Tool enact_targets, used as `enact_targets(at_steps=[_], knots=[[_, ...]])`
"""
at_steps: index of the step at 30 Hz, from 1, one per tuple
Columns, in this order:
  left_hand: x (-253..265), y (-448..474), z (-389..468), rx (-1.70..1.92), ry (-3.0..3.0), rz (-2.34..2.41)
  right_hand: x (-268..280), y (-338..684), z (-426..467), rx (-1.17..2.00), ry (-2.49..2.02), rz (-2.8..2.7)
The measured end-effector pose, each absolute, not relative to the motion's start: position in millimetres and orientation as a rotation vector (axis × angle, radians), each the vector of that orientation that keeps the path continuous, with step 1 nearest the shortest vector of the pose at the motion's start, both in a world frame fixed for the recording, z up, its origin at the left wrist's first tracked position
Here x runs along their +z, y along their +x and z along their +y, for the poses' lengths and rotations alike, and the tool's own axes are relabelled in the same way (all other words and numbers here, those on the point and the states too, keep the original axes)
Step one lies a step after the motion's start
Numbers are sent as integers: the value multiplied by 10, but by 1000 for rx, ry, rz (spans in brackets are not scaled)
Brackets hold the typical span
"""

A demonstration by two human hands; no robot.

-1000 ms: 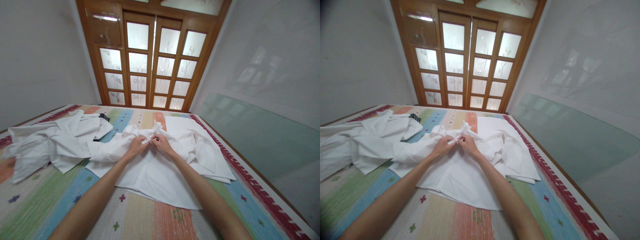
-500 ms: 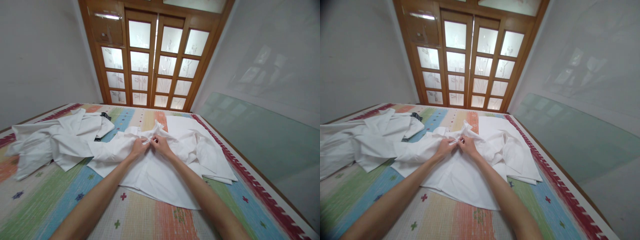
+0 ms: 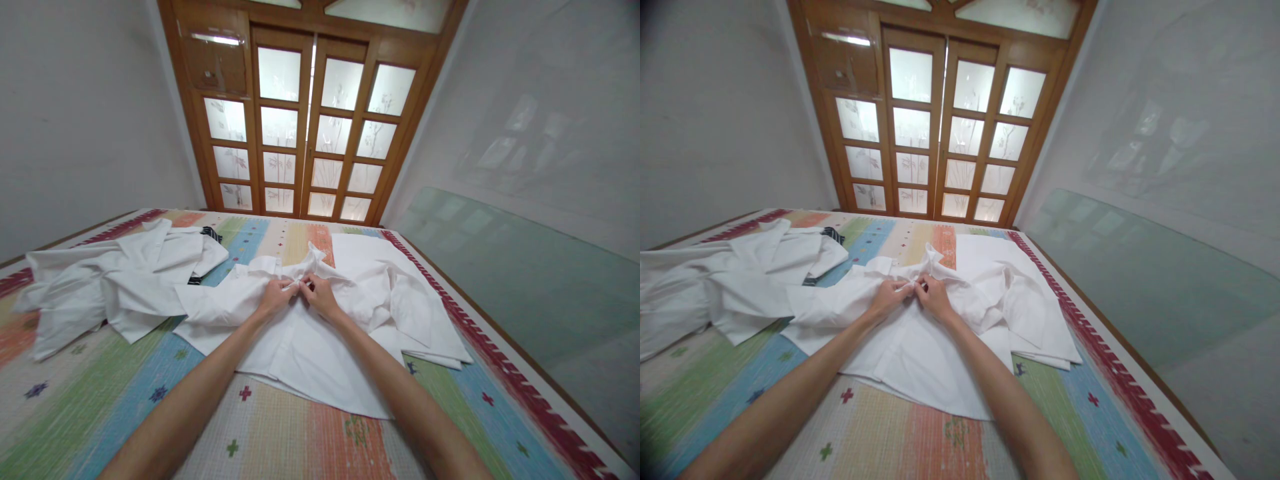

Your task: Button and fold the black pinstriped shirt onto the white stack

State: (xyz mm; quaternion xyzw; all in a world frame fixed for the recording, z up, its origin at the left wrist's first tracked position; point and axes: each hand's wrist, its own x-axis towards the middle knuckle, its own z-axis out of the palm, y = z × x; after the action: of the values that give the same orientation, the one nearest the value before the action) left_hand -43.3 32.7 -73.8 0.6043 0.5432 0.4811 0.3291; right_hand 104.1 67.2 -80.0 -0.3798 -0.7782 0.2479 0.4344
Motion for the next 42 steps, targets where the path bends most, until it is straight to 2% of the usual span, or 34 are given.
enact_targets(at_steps=[6, 21, 34, 42], knots=[[-703, -438, 295, 1236, 1570, 1411, -834, 1094, 650, 772, -905, -1886], [-776, -473, 346, 1266, 1446, 1311, -851, 1050, 633, 858, -936, -1765], [-726, -419, 326, 1264, 1526, 1458, -856, 1011, 639, 467, -1117, -1818], [-365, -671, 199, 1144, 1930, 1401, -597, 1216, 678, 277, -1264, -1900]])
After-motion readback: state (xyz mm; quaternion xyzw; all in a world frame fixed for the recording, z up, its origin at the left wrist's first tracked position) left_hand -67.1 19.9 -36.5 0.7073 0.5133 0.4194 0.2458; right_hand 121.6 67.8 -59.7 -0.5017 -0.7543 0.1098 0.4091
